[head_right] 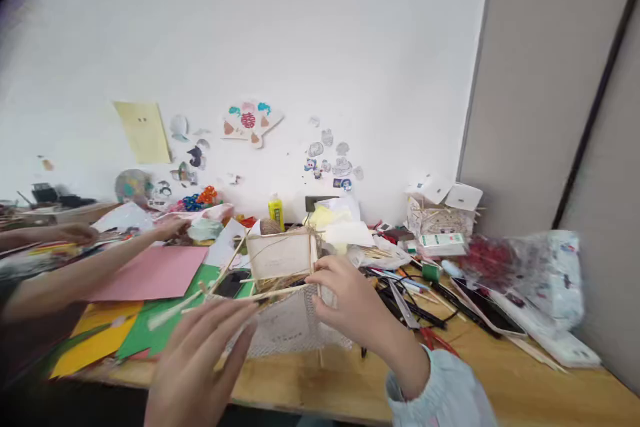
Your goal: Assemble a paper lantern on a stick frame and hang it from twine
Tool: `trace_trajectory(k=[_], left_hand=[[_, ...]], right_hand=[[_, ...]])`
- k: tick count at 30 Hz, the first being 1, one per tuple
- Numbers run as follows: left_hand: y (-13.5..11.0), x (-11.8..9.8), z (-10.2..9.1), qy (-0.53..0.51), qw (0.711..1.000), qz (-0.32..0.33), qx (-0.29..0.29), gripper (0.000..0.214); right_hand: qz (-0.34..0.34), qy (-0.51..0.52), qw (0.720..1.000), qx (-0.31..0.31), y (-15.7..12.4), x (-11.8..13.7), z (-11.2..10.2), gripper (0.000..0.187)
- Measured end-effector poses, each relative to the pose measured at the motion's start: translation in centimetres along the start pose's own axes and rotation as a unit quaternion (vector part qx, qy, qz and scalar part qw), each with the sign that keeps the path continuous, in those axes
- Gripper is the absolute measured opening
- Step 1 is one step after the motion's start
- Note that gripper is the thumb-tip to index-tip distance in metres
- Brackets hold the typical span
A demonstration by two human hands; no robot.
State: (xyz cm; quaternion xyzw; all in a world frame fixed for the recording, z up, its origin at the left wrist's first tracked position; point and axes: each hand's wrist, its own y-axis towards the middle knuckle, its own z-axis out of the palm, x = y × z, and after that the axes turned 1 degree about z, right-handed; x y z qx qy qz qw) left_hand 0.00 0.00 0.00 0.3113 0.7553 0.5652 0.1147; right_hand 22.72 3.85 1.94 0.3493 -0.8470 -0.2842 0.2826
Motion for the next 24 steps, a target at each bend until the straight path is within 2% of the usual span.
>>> trace_trajectory(k=[3,6,10,13,19,24], left_hand=[[0.8,1.9,0.4,0.039,0.997,0.041,0.048,0.016],[1.3,2.9,0.8,0.022,0.995,0.06,0.079,0.009],[1.4,3.1,1.3,0.017,0.994,0.061,0.087,0.011],[1.4,3.3,1.5,0.021,0.994,0.057,0.094,0.013],[1.7,3.6,1.8,0.021,0.992,0.064,0.103,0.016],[2.2,3.9,1.5,-0.066,0.99,0.045,0.118,0.019]], right_hand=[[0.017,-0.017,1.0,-0.011,-0.2,0.9,0.1,0.023],[0.028,-0.037,0.999,-0.022,-0.5,1.4,0.2,0.019],[0.032,-0.055,0.998,-0.031,-0.8,1.4,0.4,0.01],[0.028,-0.07,0.996,-0.048,-0.9,1.2,0.8,0.012],[0.007,-0.147,0.982,-0.117,-0.6,1.2,2.6,0.007],[-0.018,-0.184,0.972,-0.144,-0.2,1.3,3.2,0.008]])
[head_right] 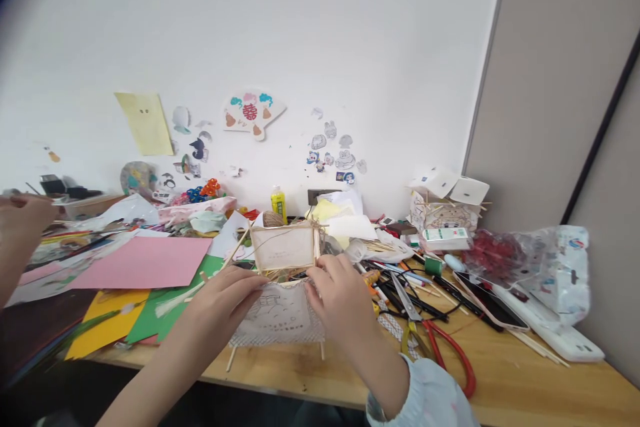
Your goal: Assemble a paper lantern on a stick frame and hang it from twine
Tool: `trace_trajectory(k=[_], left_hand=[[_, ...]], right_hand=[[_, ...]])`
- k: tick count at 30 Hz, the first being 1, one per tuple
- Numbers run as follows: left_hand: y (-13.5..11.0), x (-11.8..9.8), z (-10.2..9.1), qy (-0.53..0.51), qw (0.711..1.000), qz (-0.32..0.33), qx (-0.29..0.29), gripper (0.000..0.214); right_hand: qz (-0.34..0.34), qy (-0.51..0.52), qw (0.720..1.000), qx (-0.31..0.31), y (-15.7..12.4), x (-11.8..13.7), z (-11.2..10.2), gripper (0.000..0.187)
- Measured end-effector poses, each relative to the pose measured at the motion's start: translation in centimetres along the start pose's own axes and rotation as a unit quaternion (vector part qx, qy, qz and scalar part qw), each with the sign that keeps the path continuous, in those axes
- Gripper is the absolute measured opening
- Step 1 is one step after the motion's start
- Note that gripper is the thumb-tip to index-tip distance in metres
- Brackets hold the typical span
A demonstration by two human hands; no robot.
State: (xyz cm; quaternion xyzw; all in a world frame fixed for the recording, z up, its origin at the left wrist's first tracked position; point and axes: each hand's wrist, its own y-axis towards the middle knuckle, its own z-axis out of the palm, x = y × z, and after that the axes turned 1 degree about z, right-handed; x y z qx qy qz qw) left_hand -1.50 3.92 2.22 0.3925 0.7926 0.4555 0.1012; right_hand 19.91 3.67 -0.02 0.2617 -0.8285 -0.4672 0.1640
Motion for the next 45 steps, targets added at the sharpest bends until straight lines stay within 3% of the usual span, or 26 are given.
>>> trace_trajectory(k=[7,11,21,24,28,31,35,39,42,45], left_hand=[[1.3,0.3,-1.5,-0.147,0.97,-0.184,0.055,0.015],[2.2,0.9,-2.5,-0.164,0.944,-0.286,0.032,0.018],[5.6,4.6,-5.6,-0.151,0.92,-0.357,-0.054,0.017],[5.9,5.9,-6.4,-0.134,0.91,-0.384,-0.081,0.016],[4.6,6.7,-7.9,-0.183,0.888,-0.408,-0.107,0.028],[1.8,6.4,-8.7,-0.269,0.855,-0.432,-0.095,0.033],[-2.3,5.6,-8.7,-0.327,0.808,-0.472,-0.131,0.027],[-2.8,4.9,-8.4,-0.365,0.777,-0.474,-0.197,0.028],[-1.0,3.9,-8.2,-0.393,0.787,-0.419,-0.226,0.025],[0.5,2.2,-8.0,-0.432,0.824,-0.335,-0.15,0.012]], right_hand=[[-0.009,-0.007,0.999,-0.042,-0.2,-0.1,0.1,0.011],[-0.009,0.021,0.998,-0.052,-0.4,-0.4,0.6,0.01],[0.02,0.086,0.995,-0.047,-0.8,-0.8,0.6,0.012],[0.04,0.129,0.991,-0.026,-1.2,-1.2,0.5,0.023],[0.096,0.208,0.973,0.022,-2.0,-2.0,0.3,0.045],[0.131,0.22,0.966,0.048,-2.6,-2.6,0.3,0.045],[0.153,0.228,0.959,0.069,-3.3,-2.7,0.2,0.04],[0.168,0.238,0.954,0.075,-3.7,-2.4,0.3,0.039],[0.165,0.244,0.953,0.067,-3.8,-2.0,0.6,0.037],[0.162,0.26,0.95,0.055,-3.8,-1.7,0.8,0.034]])
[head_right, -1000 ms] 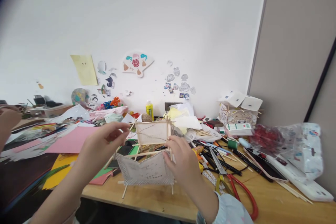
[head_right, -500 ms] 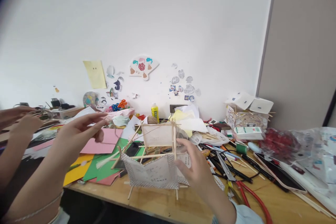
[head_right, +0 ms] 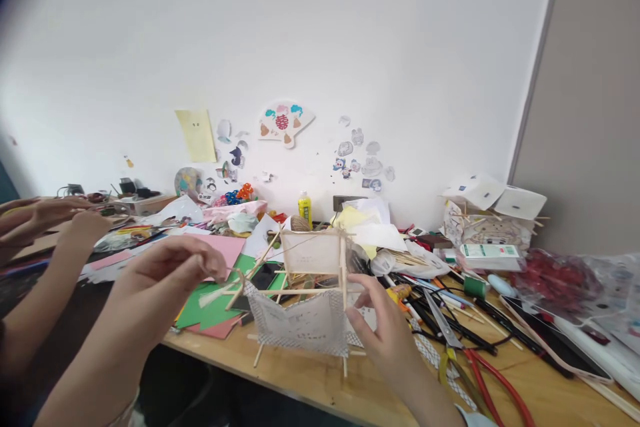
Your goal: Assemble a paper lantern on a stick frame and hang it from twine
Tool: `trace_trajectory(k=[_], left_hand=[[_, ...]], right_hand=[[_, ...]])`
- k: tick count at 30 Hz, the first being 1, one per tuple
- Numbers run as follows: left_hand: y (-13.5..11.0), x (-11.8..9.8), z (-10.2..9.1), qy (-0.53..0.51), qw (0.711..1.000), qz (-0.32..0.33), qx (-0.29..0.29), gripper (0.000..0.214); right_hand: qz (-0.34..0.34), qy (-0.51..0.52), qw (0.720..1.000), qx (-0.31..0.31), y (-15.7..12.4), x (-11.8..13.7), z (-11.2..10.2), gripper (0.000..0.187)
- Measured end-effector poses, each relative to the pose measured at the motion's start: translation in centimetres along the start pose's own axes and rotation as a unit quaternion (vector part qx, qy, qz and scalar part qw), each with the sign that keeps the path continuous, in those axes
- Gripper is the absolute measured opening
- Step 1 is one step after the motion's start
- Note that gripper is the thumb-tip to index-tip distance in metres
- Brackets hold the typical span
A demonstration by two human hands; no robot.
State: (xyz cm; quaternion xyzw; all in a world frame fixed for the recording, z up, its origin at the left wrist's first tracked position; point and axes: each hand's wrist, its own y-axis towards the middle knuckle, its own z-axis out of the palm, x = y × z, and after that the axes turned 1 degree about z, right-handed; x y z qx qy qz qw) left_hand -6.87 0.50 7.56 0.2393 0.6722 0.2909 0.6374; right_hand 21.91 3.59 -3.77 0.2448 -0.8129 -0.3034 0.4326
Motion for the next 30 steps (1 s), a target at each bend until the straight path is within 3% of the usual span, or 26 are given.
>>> trace_trajectory(k=[2,4,7,9,12,15,18,21,25,28,30], left_hand=[[-0.8,-0.4,0.9,0.012,0.996,-0.009,0.083,0.007],[-1.6,-0.3,1.3,0.027,0.993,-0.029,0.111,0.007],[-1.6,0.5,0.7,0.093,0.994,-0.016,0.05,0.01],[-0.3,1.2,0.2,0.143,0.99,0.015,-0.01,0.012],[2.5,2.0,0.3,0.106,0.994,0.028,-0.029,0.013],[3.6,1.9,1.3,0.035,0.999,0.016,0.03,0.01],[1.9,1.1,1.7,0.02,0.993,-0.016,0.119,0.009],[-1.3,0.5,0.0,0.091,0.989,-0.059,0.103,0.015],[-4.2,1.0,-4.6,0.23,0.964,-0.126,0.046,0.029],[-4.2,1.7,-7.5,0.323,0.935,-0.144,-0.006,0.033],[-3.0,1.9,-8.5,0.38,0.918,-0.096,-0.064,0.028]], right_hand=[[-0.001,0.005,1.0,-0.006,0.0,0.0,0.1,0.033],[-0.003,0.003,1.0,-0.01,0.0,0.1,0.0,0.032],[-0.006,-0.003,1.0,-0.01,0.0,0.3,-0.1,0.032],[-0.005,-0.005,1.0,-0.012,-0.1,0.5,-0.1,0.032],[-0.004,-0.008,1.0,-0.013,-0.3,0.6,0.1,0.031],[0.001,-0.017,1.0,-0.003,-0.6,0.5,0.3,0.031],[0.006,-0.028,1.0,0.005,-0.9,0.3,0.4,0.032],[0.01,-0.034,0.999,0.005,-1.1,0.0,0.3,0.032],[0.019,-0.039,0.999,0.0,-1.0,0.1,0.0,0.031],[0.027,-0.034,0.999,0.001,-0.9,0.2,0.1,0.03],[0.033,-0.029,0.999,0.003,-0.9,0.2,0.3,0.03]])
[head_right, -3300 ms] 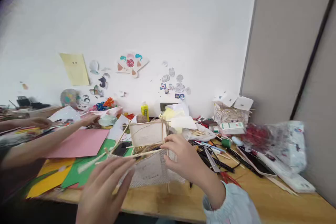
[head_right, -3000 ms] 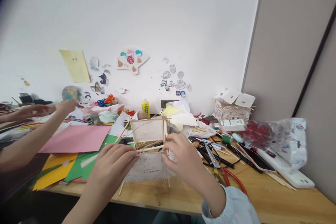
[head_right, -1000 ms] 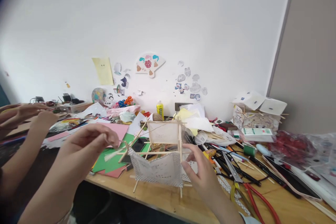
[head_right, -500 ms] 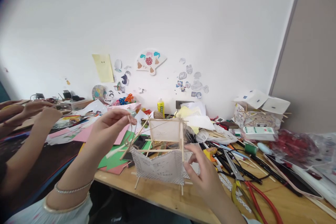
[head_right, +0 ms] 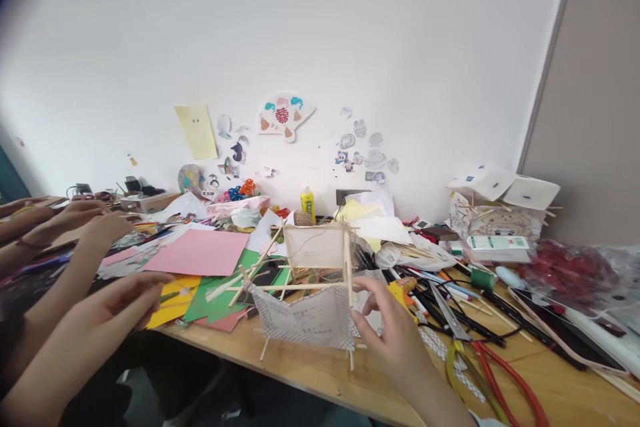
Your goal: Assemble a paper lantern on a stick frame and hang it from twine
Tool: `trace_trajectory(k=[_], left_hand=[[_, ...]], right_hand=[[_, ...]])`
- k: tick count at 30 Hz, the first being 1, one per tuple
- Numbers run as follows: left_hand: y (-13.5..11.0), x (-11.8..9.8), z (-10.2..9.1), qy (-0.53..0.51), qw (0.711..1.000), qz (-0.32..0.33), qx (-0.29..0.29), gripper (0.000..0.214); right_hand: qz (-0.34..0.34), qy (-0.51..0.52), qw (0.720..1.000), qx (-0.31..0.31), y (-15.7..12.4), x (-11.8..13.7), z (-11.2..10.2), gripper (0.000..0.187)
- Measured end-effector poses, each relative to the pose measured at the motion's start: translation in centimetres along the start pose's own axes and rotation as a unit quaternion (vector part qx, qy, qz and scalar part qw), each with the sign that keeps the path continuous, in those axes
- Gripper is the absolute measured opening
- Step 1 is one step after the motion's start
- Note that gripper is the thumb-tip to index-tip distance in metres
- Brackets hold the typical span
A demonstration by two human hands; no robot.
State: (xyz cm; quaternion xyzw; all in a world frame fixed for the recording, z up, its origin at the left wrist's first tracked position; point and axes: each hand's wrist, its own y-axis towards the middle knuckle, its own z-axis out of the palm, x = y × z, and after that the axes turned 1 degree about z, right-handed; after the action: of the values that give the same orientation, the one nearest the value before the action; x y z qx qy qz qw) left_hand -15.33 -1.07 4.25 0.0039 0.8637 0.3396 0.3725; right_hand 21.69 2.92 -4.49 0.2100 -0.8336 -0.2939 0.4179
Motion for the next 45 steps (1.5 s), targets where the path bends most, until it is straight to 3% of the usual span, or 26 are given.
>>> trace_trajectory(k=[1,2,4,6,9,12,13,15,17,18,20,22,24,26,28,32,35,37,41,45], left_hand=[[1.0,-0.1,-0.2,0.019,0.999,0.019,-0.025,0.024],[2.1,-0.5,-0.3,0.028,0.994,0.05,-0.088,0.02],[4.8,-2.1,-0.4,0.078,0.985,0.09,-0.129,0.014],[7.9,-4.6,-0.3,0.063,0.977,0.117,-0.169,0.018],[12.0,-9.5,0.9,0.001,0.981,0.159,-0.115,0.019],[13.6,-15.0,4.0,-0.044,0.975,0.21,-0.055,0.02],[13.4,-16.7,5.3,-0.072,0.967,0.243,-0.016,0.02],[12.2,-19.7,7.9,-0.179,0.911,0.356,0.104,0.021],[10.6,-21.8,10.0,-0.194,0.874,0.41,0.174,0.022],[9.8,-22.4,10.7,-0.178,0.868,0.421,0.195,0.024],[8.8,-22.9,11.1,-0.133,0.859,0.448,0.211,0.028],[8.3,-22.5,10.4,-0.068,0.852,0.488,0.176,0.033],[8.0,-21.3,9.0,0.019,0.855,0.507,0.108,0.039],[7.5,-19.1,7.7,0.106,0.875,0.468,0.072,0.043],[6.8,-16.0,6.9,0.176,0.886,0.419,0.095,0.039],[4.7,-8.7,7.5,0.212,0.912,0.332,0.11,0.048],[3.1,-5.1,8.3,0.2,0.935,0.272,0.11,0.052],[2.3,-4.3,8.6,0.185,0.945,0.235,0.129,0.052],[1.5,-4.9,8.6,0.17,0.957,0.165,0.166,0.054],[1.4,-5.3,8.9,0.147,0.961,0.148,0.182,0.051]], right_hand=[[0.003,0.001,1.0,0.0,-0.1,-0.1,0.1,0.03],[0.006,0.001,1.0,0.001,-0.2,-0.1,0.3,0.031],[-0.002,0.006,1.0,0.003,-0.3,-0.4,0.2,0.031],[-0.026,0.016,0.999,-0.009,0.1,-0.7,-0.3,0.032],[-0.035,0.041,0.997,-0.049,2.6,-0.3,-1.7,0.036],[0.013,0.098,0.993,-0.059,7.3,1.7,-2.4,0.052],[0.007,0.135,0.99,-0.047,9.1,2.7,-2.4,0.065],[-0.013,0.218,0.976,0.007,12.5,4.5,-1.8,0.083],[-0.018,0.287,0.952,0.106,15.4,5.7,-1.2,0.073],[-0.011,0.303,0.946,0.113,16.6,5.9,-1.1,0.06],[0.009,0.305,0.95,0.063,18.6,5.2,-1.5,0.034],[0.034,0.282,0.958,-0.026,20.3,3.4,-2.7,0.021],[0.065,0.254,0.961,-0.083,21.3,1.0,-4.3,0.024],[0.103,0.213,0.967,-0.097,21.6,-1.3,-5.3,0.026],[0.134,0.169,0.975,-0.053,20.9,-2.9,-5.0,0.022],[0.159,0.099,0.975,0.123,18.3,-3.8,-1.6,0.019],[0.158,0.051,0.972,0.164,17.5,-3.8,0.3,0.019],[0.155,0.026,0.975,0.156,17.9,-3.7,0.6,0.018],[0.156,0.024,0.977,0.144,19.7,-3.7,0.4,0.02],[0.169,0.069,0.975,0.13,21.4,-4.1,0.6,0.023]])
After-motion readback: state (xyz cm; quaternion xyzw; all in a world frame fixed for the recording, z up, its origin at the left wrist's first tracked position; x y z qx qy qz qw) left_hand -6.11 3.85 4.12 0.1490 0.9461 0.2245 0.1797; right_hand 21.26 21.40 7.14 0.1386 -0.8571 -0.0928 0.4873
